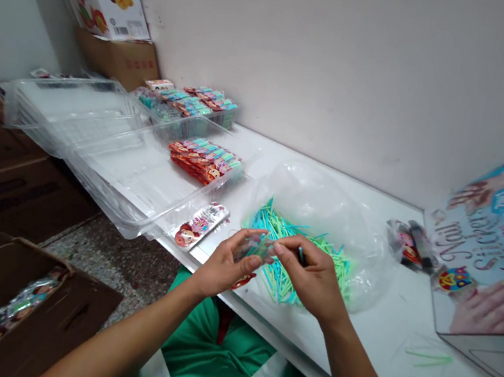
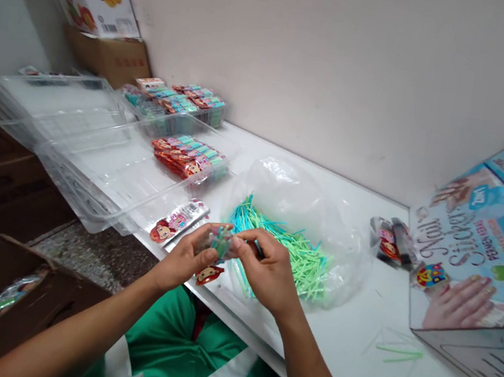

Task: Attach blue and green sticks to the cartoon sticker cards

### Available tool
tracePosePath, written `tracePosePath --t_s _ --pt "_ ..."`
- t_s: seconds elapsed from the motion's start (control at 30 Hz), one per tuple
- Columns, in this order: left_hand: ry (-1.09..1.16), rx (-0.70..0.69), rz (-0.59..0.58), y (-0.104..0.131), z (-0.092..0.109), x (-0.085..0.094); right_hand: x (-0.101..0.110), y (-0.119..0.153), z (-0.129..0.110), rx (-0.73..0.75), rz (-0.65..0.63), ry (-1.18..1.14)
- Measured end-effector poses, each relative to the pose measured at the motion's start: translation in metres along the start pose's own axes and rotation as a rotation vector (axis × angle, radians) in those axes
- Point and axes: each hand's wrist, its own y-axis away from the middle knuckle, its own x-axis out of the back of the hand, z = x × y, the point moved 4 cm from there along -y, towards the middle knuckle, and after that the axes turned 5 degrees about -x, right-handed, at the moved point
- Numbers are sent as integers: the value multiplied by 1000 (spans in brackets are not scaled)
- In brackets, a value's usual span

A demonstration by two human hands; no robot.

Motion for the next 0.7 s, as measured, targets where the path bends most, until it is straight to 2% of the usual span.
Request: tracePosePath --t_s 0.1,0.3,0.4,0.5,0.6,0.63,0.7 --pt "-13 2 20 -1 2 5 5 -7 -4 11 22 -46" --pt "-17 131 43 -1 -11 8 2 -18 -2 -89 27 -144" --pt "-87 133 105 -7 5 21 3 -21 6 -138 22 -168" --pt "-254 11 227 -30 52 54 13 -23 16 -163 79 -166" --pt "-536 -161 321 -73 105 99 24 -22 26 -210 98 -143" --pt "-625 -193 329 -90 116 113 26 -20 29 -228 92 -130" --pt "-792 -163 341 -127 122 143 30 -18 35 -265 65 -99"
